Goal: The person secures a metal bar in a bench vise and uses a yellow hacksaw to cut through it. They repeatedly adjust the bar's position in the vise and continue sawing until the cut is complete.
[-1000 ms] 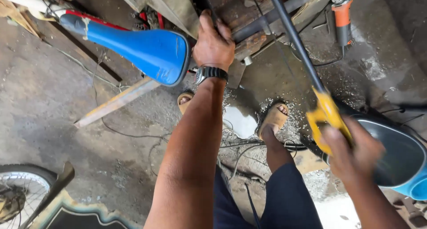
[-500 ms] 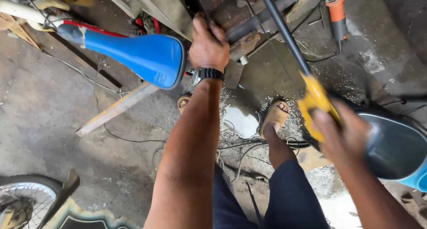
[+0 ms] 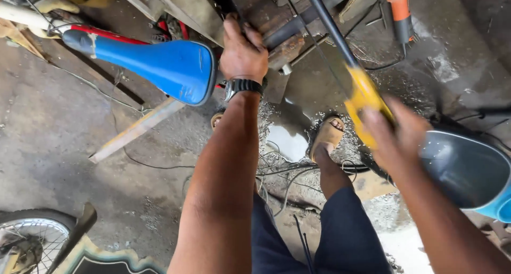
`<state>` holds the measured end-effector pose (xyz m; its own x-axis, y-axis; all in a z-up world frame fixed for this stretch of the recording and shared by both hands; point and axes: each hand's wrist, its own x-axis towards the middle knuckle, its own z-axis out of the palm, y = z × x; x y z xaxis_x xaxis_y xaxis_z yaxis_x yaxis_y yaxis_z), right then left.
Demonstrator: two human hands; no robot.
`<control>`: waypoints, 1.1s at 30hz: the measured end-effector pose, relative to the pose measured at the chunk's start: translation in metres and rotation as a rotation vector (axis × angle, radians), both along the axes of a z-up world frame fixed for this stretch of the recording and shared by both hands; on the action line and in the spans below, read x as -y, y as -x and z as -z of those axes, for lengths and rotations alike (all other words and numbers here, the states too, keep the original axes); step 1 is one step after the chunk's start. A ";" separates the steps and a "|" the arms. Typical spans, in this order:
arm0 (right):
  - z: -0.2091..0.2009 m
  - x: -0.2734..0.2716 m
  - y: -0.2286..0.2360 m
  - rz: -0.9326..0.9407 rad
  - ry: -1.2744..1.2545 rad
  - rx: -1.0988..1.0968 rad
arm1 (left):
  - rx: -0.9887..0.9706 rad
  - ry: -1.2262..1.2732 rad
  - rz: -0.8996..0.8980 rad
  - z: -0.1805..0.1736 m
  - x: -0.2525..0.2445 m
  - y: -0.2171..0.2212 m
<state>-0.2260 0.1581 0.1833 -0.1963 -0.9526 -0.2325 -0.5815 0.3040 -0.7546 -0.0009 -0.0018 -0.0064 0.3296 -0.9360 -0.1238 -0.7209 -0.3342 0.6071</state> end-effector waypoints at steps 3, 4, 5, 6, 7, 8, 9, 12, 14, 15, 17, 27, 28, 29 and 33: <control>-0.033 -0.045 0.007 0.147 -0.267 -0.179 | 0.057 0.130 -0.017 0.005 -0.003 -0.003; -0.025 -0.029 -0.004 0.213 -0.281 -0.060 | 0.047 0.090 -0.008 0.004 -0.002 -0.002; -0.019 -0.014 -0.014 0.278 -0.295 0.060 | 0.036 0.050 0.002 0.003 -0.002 0.000; 0.022 0.021 -0.023 0.284 -0.291 0.058 | 0.033 0.053 0.007 0.003 -0.003 -0.002; 0.056 0.059 -0.036 0.134 0.008 0.158 | 0.026 0.062 0.008 0.003 -0.004 -0.005; 0.085 0.106 -0.053 -0.036 0.306 0.266 | 0.029 0.075 -0.003 0.001 -0.002 -0.008; 0.086 0.109 -0.047 -0.043 0.311 0.273 | 0.035 0.080 -0.010 -0.001 0.003 0.001; 0.068 0.086 -0.039 -0.016 0.295 0.256 | -0.066 -0.125 0.008 -0.007 0.000 0.001; 0.032 0.047 -0.027 0.005 0.114 0.095 | -0.017 -0.008 0.002 0.001 -0.001 -0.003; 0.005 0.017 -0.017 0.009 0.113 0.093 | -0.020 -0.009 0.006 -0.002 -0.001 -0.003; -0.042 -0.039 0.005 0.053 -0.191 -0.136 | -0.011 0.034 0.007 0.000 -0.001 -0.002; 0.065 0.082 -0.024 0.057 0.198 0.349 | -0.023 -0.015 0.016 0.000 -0.003 -0.005; 0.055 0.080 -0.032 0.019 0.178 0.313 | -0.014 0.028 0.027 0.004 -0.003 -0.005; 0.046 0.078 -0.040 -0.019 0.156 0.278 | -0.004 0.072 0.038 0.008 -0.001 -0.004; -0.014 -0.004 -0.016 0.010 0.196 0.088 | 0.053 0.108 0.023 0.005 -0.007 -0.003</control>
<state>-0.2099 0.1625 0.1978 -0.1935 -0.9793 -0.0602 -0.5079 0.1525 -0.8478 0.0016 0.0054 -0.0119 0.3118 -0.9501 -0.0049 -0.7597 -0.2523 0.5994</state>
